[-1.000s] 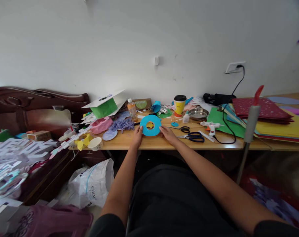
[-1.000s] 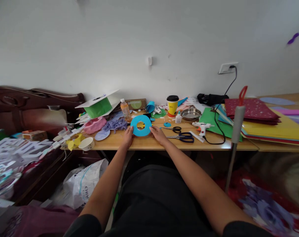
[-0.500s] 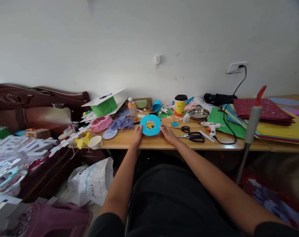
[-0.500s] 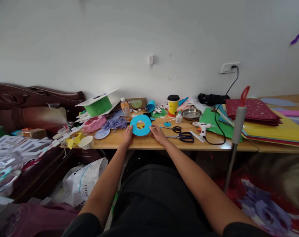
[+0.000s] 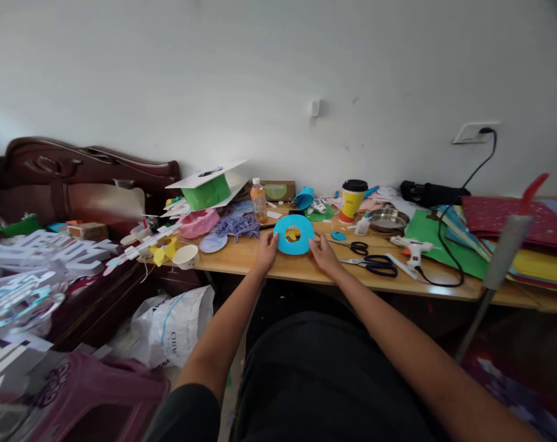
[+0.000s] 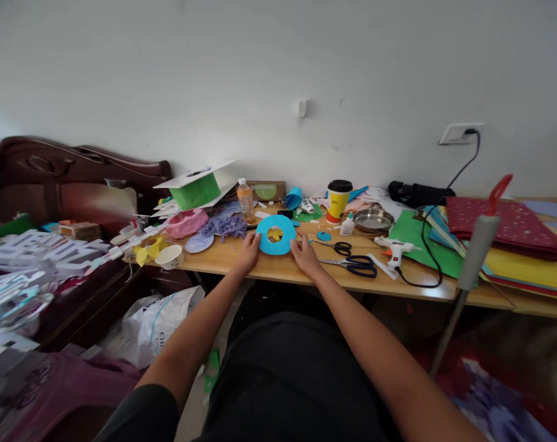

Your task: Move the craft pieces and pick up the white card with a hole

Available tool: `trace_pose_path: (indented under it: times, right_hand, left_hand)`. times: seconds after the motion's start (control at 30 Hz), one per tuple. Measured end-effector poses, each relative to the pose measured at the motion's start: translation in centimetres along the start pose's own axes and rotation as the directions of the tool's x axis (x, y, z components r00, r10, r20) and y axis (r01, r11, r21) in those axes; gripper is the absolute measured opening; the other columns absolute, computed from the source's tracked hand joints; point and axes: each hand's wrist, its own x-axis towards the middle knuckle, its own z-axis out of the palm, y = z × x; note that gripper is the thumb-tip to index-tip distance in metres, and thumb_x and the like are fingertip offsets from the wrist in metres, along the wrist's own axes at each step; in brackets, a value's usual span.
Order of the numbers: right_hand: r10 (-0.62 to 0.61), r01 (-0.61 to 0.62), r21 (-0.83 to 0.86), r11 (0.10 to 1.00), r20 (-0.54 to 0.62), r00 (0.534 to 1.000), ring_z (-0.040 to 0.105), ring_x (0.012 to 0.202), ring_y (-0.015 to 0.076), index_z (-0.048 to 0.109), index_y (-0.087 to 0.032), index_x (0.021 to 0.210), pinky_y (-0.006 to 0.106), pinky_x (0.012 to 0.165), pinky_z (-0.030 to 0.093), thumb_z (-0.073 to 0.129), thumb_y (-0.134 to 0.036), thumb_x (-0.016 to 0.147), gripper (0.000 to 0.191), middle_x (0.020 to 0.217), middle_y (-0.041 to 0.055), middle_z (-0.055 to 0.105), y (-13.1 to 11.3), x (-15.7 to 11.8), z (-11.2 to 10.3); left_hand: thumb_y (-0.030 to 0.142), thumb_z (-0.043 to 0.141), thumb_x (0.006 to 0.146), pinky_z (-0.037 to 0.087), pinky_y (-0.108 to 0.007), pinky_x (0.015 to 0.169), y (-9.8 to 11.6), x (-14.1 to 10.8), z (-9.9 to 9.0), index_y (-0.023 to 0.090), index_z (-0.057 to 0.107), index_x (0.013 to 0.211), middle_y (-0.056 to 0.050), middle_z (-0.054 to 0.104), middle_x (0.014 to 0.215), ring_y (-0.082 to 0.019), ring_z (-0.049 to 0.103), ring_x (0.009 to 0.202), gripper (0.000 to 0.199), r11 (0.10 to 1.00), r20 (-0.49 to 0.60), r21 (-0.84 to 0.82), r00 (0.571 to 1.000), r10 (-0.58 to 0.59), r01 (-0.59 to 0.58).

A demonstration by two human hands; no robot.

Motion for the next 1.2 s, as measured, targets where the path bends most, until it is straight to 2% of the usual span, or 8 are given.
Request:
trace_pose_path:
  times: [0.13, 0.43, 0.57, 0.8, 0.9, 1.07, 1.13, 1.2]
  right_hand:
    - [0.010, -0.012, -0.053, 0.999, -0.050, 0.999, 0.063, 0.074, 0.0277, 0.048, -0.020, 0.127, 0.040, 0.071, 0.049, 0.042, -0.071, 0.087, 0.065, 0.075, 0.0034, 0.065, 0.1, 0.2, -0.2]
    - [-0.010, 0.004, -0.159, 0.987, -0.039, 0.999, 0.064, 0.087, 0.0323, 0.054, -0.023, 0.111, 0.044, 0.081, 0.047, 0.032, -0.071, 0.092, 0.056, 0.084, 0.0090, 0.069, -0.6, -0.5, -0.3]
    - [-0.022, 0.020, -0.172, 0.985, -0.012, 1.000, 0.065, 0.077, 0.0298, 0.056, -0.024, 0.109, 0.041, 0.076, 0.048, 0.033, -0.067, 0.094, 0.051, 0.071, 0.0050, 0.067, -1.1, -0.8, -0.3]
    - [-0.020, 0.014, -0.190, 0.982, -0.030, 0.999, 0.067, 0.085, 0.0283, 0.058, -0.023, 0.118, 0.038, 0.078, 0.049, 0.046, -0.058, 0.092, 0.045, 0.086, 0.0069, 0.072, -0.8, -0.5, 0.1]
    - [-0.017, 0.012, -0.189, 0.982, -0.022, 1.000, 0.067, 0.079, 0.0264, 0.058, -0.023, 0.117, 0.036, 0.074, 0.049, 0.046, -0.057, 0.092, 0.045, 0.081, 0.0051, 0.071, -0.7, -0.5, 0.1]
    - [-0.019, 0.013, -0.178, 0.984, -0.027, 0.999, 0.065, 0.068, 0.0244, 0.059, -0.021, 0.118, 0.035, 0.067, 0.048, 0.041, -0.059, 0.093, 0.049, 0.071, 0.0029, 0.067, -0.5, -0.3, 0.2]
    - [-0.016, 0.013, -0.177, 0.984, -0.019, 1.000, 0.064, 0.066, 0.0241, 0.060, -0.020, 0.115, 0.034, 0.066, 0.048, 0.043, -0.055, 0.092, 0.045, 0.070, 0.0029, 0.068, -0.1, -0.1, 0.3]
    - [-0.017, 0.015, -0.179, 0.984, -0.008, 1.000, 0.064, 0.067, 0.0235, 0.062, -0.021, 0.112, 0.034, 0.066, 0.048, 0.046, -0.050, 0.091, 0.039, 0.073, 0.0034, 0.069, 0.3, -0.1, 0.4]
  left_hand:
    - [0.058, 0.065, 0.085, 0.049, -0.037, 0.090, -0.1, -0.2, 0.0, 0.017, 0.068, 0.097, -0.009, 0.071, 0.098, -0.025, 0.065, 0.095, 0.043, 0.998, 0.056, 0.060, 0.998, -0.006, 0.003]
    - [0.067, 0.056, 0.087, 0.050, -0.037, 0.085, -0.6, -0.7, 0.1, 0.017, 0.055, 0.125, -0.009, 0.067, 0.095, -0.024, 0.066, 0.091, 0.063, 0.990, -0.020, 0.125, 0.998, -0.067, 0.069]
    - [0.067, 0.055, 0.088, 0.051, -0.038, 0.086, -0.4, -0.7, 0.1, 0.018, 0.060, 0.116, -0.010, 0.069, 0.096, -0.025, 0.067, 0.093, 0.057, 0.988, -0.041, 0.140, 0.997, -0.058, 0.063]
    - [0.054, 0.056, 0.092, 0.052, -0.040, 0.088, 0.2, -1.1, -0.1, 0.019, 0.060, 0.116, -0.015, 0.066, 0.115, -0.026, 0.067, 0.100, 0.042, 0.981, -0.151, 0.192, 0.988, 0.035, -0.006]
    - [0.045, 0.060, 0.091, 0.051, -0.043, 0.092, 0.8, -1.4, 0.0, 0.019, 0.063, 0.109, -0.014, 0.068, 0.108, -0.026, 0.066, 0.100, 0.031, 0.970, -0.209, 0.237, 0.973, 0.100, -0.049]
    - [0.032, 0.066, 0.087, 0.048, -0.039, 0.099, 4.1, -0.5, -2.2, 0.021, 0.063, 0.109, -0.013, 0.064, 0.118, -0.025, 0.060, 0.114, 0.025, 0.936, -0.414, 0.328, 0.870, 0.267, -0.131]
    - [0.029, 0.058, 0.092, 0.049, -0.037, 0.097, 6.7, -0.3, -5.6, 0.020, 0.061, 0.112, -0.011, 0.064, 0.115, -0.023, 0.062, 0.109, 0.022, 0.923, -0.537, 0.365, 0.782, 0.316, -0.123]
    - [0.025, 0.049, 0.096, 0.047, -0.037, 0.101, 10.0, -0.6, -10.6, 0.020, 0.057, 0.117, -0.012, 0.060, 0.121, -0.022, 0.060, 0.115, 0.023, 0.912, -0.676, 0.401, 0.644, 0.357, -0.086]
